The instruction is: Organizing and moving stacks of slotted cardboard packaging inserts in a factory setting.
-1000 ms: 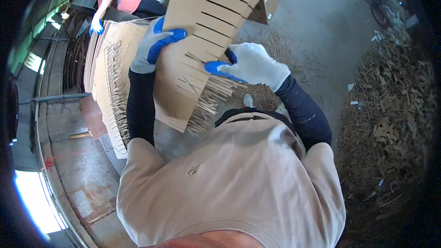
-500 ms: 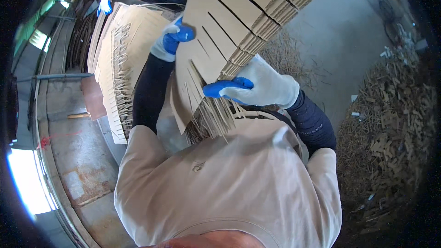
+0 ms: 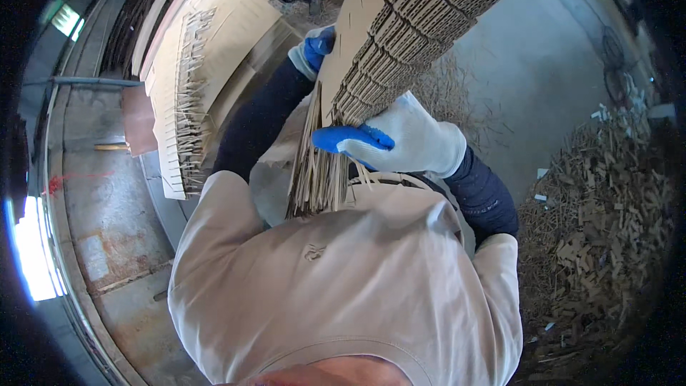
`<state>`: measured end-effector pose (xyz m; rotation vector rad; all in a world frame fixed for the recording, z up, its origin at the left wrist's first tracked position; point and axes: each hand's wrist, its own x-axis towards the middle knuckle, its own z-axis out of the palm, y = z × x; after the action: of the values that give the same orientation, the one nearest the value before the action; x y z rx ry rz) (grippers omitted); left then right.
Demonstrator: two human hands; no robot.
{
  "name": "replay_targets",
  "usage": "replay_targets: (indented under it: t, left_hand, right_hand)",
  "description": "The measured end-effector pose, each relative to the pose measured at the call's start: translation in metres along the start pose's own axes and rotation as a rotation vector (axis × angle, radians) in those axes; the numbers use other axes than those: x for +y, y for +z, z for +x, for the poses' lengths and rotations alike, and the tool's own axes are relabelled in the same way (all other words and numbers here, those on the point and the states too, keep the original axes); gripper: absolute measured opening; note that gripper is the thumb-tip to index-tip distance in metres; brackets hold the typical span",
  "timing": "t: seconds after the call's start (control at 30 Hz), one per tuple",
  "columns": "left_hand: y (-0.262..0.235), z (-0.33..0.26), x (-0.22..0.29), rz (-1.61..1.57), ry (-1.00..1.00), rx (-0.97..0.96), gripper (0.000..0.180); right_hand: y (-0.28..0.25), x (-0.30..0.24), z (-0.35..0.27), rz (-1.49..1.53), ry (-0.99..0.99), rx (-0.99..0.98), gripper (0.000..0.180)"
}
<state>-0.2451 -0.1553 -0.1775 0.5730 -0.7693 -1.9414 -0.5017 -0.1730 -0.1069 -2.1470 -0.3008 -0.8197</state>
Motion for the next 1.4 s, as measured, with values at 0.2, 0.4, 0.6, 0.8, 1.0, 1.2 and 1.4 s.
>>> replay_targets:
  t: [0.2,0.4,0.6,0.8,1.0,1.2,1.4]
  left_hand:
    - [0.024,-0.041,0.029,0.527,0.201,0.448,0.072]
    - [0.1,-0.104,0.103,0.953,0.195,0.666,0.039]
    - [0.119,-0.155,0.213,1.261,0.539,0.723,0.026]
    - [0.119,-0.225,0.299,1.488,1.039,0.641,0.021]
    - [0.053,-0.264,0.257,1.285,1.216,0.825,0.048]
    - [0.019,-0.295,0.247,1.17,1.44,0.922,0.048]
    - [0.029,-0.287,0.246,1.138,1.427,0.89,0.044]
  right_hand:
    - [0.001,0.01,-0.019,0.112,0.448,-0.056,0.03]
    - [0.048,0.056,0.012,0.263,0.521,0.119,0.035]
    - [0.039,0.063,0.186,0.27,0.182,0.315,0.044]
    - [0.047,0.04,0.334,0.376,-0.133,0.164,0.042]
    - [0.099,0.104,0.383,0.254,-0.195,-0.058,0.054]
    - [0.114,0.1,0.415,0.15,-0.09,-0.205,0.049]
    - [0.091,0.085,0.428,0.14,-0.021,-0.296,0.048]
